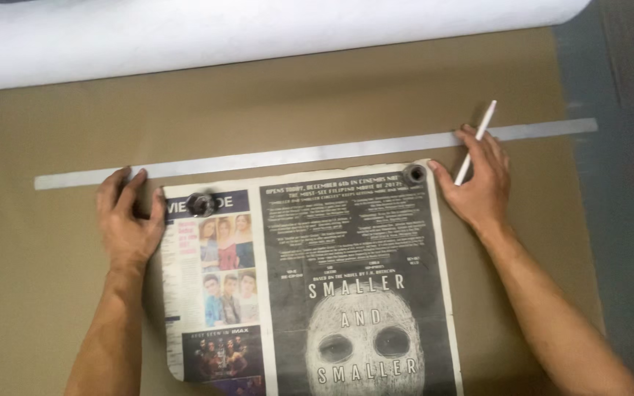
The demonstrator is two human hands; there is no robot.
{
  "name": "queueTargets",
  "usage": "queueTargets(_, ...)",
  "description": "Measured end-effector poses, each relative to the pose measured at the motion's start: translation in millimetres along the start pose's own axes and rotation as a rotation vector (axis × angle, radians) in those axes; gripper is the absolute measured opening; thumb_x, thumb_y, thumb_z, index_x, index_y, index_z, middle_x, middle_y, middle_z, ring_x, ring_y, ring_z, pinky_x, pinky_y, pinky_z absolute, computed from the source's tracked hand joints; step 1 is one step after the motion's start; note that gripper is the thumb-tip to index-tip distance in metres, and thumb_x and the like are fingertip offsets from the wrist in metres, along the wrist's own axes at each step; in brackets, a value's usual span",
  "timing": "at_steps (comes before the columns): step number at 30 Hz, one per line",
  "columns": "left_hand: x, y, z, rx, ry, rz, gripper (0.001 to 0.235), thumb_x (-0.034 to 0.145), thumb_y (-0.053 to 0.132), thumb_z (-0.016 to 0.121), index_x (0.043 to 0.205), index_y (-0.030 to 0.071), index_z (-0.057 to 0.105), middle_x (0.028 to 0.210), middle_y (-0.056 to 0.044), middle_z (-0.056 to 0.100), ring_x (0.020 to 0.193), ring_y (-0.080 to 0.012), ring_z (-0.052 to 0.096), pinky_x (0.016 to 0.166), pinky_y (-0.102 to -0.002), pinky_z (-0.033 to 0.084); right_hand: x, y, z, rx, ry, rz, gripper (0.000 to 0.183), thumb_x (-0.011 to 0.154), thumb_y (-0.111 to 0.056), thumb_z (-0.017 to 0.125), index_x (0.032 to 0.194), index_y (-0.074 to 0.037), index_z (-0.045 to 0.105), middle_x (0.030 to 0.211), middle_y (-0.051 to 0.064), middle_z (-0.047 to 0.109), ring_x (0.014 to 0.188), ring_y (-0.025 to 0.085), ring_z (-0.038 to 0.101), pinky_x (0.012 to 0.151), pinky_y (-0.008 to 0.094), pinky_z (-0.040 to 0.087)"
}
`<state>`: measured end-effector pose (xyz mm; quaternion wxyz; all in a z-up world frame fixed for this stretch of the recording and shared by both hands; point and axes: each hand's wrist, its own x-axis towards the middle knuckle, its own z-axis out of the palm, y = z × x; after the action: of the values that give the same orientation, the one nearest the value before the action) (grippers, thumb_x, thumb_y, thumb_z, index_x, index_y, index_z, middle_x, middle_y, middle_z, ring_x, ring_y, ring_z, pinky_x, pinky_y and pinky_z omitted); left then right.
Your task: The person aligns a newspaper template on a large sheet of brown material, marks the outline with a white pencil, and then uses scissors to cut the material along the marked lines. The person removes the template and scrap pieces after cutting.
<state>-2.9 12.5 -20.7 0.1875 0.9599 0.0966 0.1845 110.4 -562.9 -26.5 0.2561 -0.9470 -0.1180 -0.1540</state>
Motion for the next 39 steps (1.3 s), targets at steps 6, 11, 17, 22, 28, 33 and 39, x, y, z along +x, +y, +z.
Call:
queueTargets(6,-6,-14,3,0.096,0.018,0.101,0.038,0.103,0.03,0.073,0.13,0.002,0.071,0.144,-0.018,0.056,0.141,-0.0357,0.05,0.113,-0.05,0.05,3,-11,-5,-0.004,0.038,-0.002,0.064,0.088,-0.037,0.086,0.139,-0.007,0.061,0.149,0.015,0.059,0.146,0.036,0.046,0.121,0.053,0.033)
queueTargets(11,-8,-14,3,0.042,0.058,0.121,0.033,0.103,0.022,0.073,0.131,0.004,0.073,0.141,-0.015,0.057,0.134,-0.032,0.052,0.114,-0.043,0.05,6,-16,-9,0.011,0.062,-0.033,0.063,0.087,-0.034,0.087,0.138,-0.006,0.061,0.146,0.014,0.061,0.143,0.034,0.049,0.123,0.053,0.032)
queueTargets(17,-3,-11,6,0.09,0.064,0.141,0.032,0.103,0.021,0.073,0.13,0.004,0.073,0.142,-0.016,0.059,0.133,-0.0345,0.054,0.115,-0.045,0.05,4,-12,-7,0.032,0.094,-0.058,0.062,0.089,-0.034,0.086,0.138,-0.006,0.061,0.146,0.014,0.061,0.141,0.035,0.053,0.124,0.053,0.035)
queueTargets(22,-2,-3,5,-0.055,0.119,0.117,0.034,0.099,0.02,0.073,0.13,0.004,0.071,0.142,-0.017,0.059,0.134,-0.0366,0.056,0.113,-0.046,0.05,-2,3,2,0.04,-0.005,0.014,0.065,0.089,-0.037,0.087,0.141,-0.007,0.062,0.148,0.017,0.059,0.139,0.037,0.052,0.116,0.056,0.04)
queueTargets(28,7,15,-1,-0.015,0.119,0.088,0.037,0.092,0.018,0.074,0.127,0.007,0.072,0.139,-0.014,0.061,0.129,-0.0355,0.056,0.108,-0.043,0.051,-8,14,2,0.035,-0.043,-0.006,0.063,0.095,-0.037,0.084,0.144,-0.006,0.058,0.152,0.017,0.059,0.15,0.038,0.048,0.124,0.058,0.036)
queueTargets(33,5,22,-9,0.017,0.1,0.045,0.036,0.092,0.02,0.075,0.126,0.008,0.073,0.139,-0.012,0.062,0.13,-0.0334,0.055,0.107,-0.043,0.051,-6,13,3,0.001,-0.06,-0.013,0.062,0.097,-0.035,0.084,0.143,-0.004,0.058,0.151,0.018,0.059,0.151,0.039,0.047,0.123,0.059,0.035)
queueTargets(39,6,23,-7,0.024,0.129,0.042,0.036,0.091,0.021,0.077,0.125,0.009,0.075,0.138,-0.01,0.063,0.128,-0.0323,0.056,0.106,-0.043,0.051,-7,16,4,0.011,-0.051,-0.022,0.061,0.098,-0.037,0.085,0.142,-0.004,0.058,0.148,0.018,0.061,0.147,0.036,0.05,0.123,0.058,0.038)
